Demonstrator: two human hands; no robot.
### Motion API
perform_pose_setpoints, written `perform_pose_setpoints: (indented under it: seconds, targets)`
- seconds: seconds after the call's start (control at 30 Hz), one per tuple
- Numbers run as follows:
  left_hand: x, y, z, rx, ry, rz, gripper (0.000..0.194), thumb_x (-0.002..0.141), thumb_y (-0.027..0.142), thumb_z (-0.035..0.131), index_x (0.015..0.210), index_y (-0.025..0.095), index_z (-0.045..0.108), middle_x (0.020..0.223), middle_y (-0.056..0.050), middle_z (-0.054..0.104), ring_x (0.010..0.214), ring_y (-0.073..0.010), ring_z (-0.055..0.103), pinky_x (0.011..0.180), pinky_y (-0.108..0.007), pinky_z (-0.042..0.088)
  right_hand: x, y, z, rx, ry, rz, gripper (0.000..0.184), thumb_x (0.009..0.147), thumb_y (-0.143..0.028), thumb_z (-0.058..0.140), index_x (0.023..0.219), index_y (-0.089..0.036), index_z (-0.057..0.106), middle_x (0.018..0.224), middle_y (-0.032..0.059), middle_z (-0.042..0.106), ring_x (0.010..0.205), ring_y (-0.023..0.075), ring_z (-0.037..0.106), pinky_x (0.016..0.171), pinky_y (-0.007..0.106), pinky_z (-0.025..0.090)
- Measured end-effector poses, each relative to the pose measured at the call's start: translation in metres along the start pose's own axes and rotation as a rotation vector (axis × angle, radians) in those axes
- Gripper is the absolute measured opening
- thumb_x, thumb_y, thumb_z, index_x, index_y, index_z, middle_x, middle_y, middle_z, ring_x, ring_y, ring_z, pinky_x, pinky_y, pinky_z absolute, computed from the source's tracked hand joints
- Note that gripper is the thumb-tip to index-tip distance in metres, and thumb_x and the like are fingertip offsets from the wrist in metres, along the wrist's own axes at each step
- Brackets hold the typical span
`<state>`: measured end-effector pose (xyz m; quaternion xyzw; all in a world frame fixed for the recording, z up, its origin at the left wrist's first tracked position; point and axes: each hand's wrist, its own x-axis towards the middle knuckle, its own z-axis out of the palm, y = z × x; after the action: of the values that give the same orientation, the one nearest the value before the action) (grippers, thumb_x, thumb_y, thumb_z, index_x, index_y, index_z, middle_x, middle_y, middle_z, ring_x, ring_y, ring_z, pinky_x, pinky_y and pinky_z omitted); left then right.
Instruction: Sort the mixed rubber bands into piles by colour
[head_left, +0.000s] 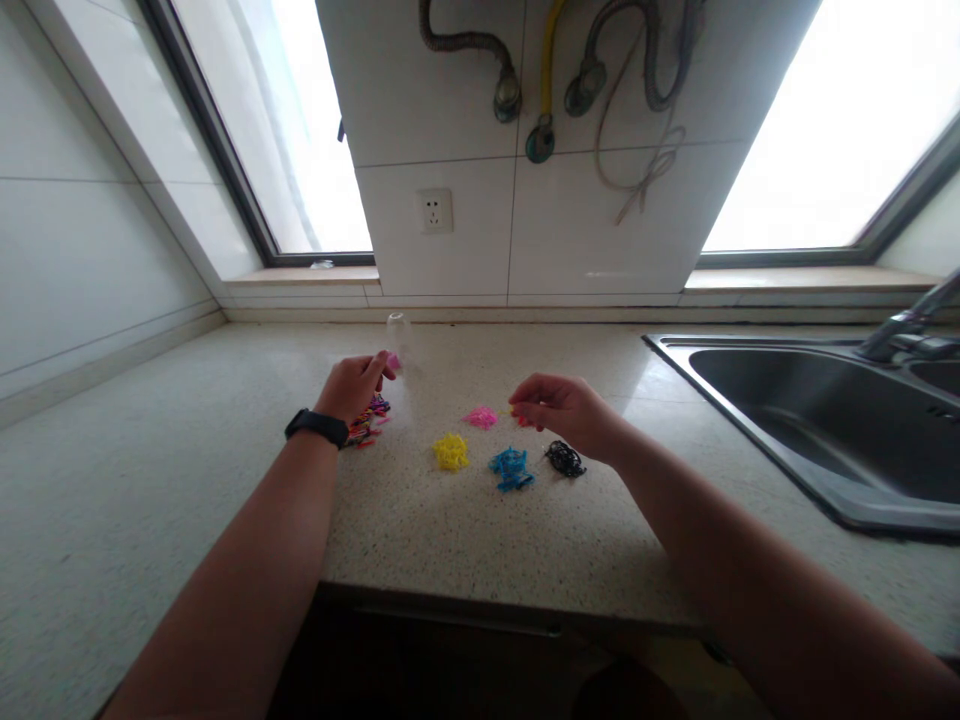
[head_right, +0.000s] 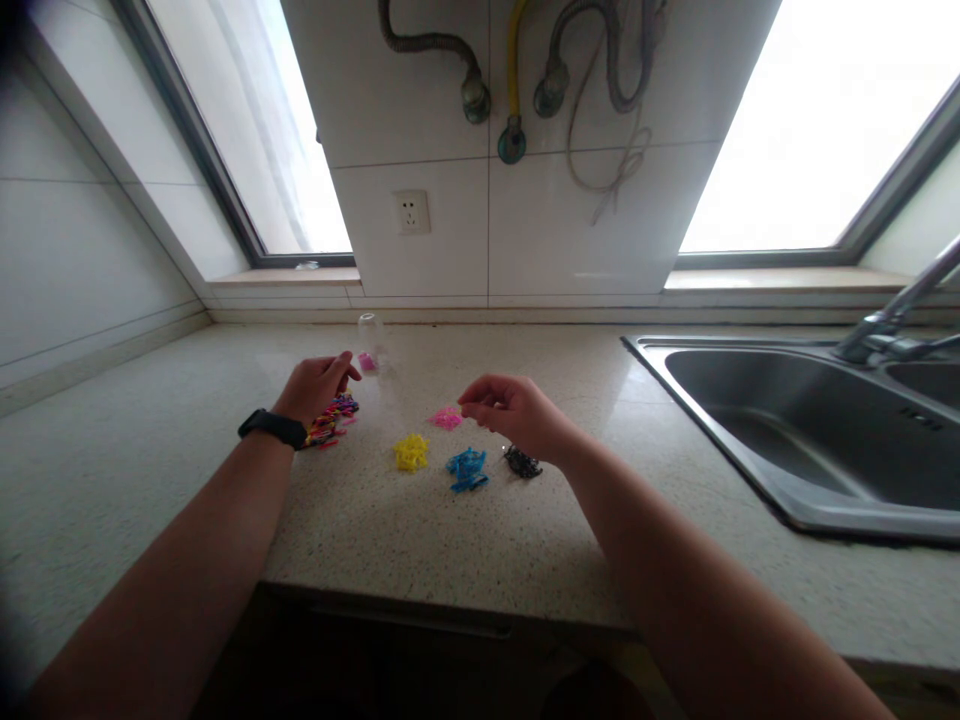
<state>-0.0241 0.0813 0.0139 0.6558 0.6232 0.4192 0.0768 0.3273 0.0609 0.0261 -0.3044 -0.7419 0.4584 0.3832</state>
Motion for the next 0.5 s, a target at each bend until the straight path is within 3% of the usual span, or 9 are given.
perform_pose_setpoints:
  seconds: [0.5]
  targets:
    - [-0.0007, 0.0005, 0.0017, 0.018, -0.003, 0.003, 0.056, 0.095, 0.056, 0.04, 0.071, 0.017, 0.073, 0.053, -0.001, 0.058, 0.053, -0.015, 0.055, 0.053, -0.026, 0.038, -0.0009, -0.0052, 0.0032, -0.061, -0.027, -0.039, 0.023, 0.077, -0.037, 0.076, 0.084, -0.017, 0.067, 0.068, -0.0018, 0.058, 0.06, 0.0096, 0.049, 0.054, 0.025, 0.04]
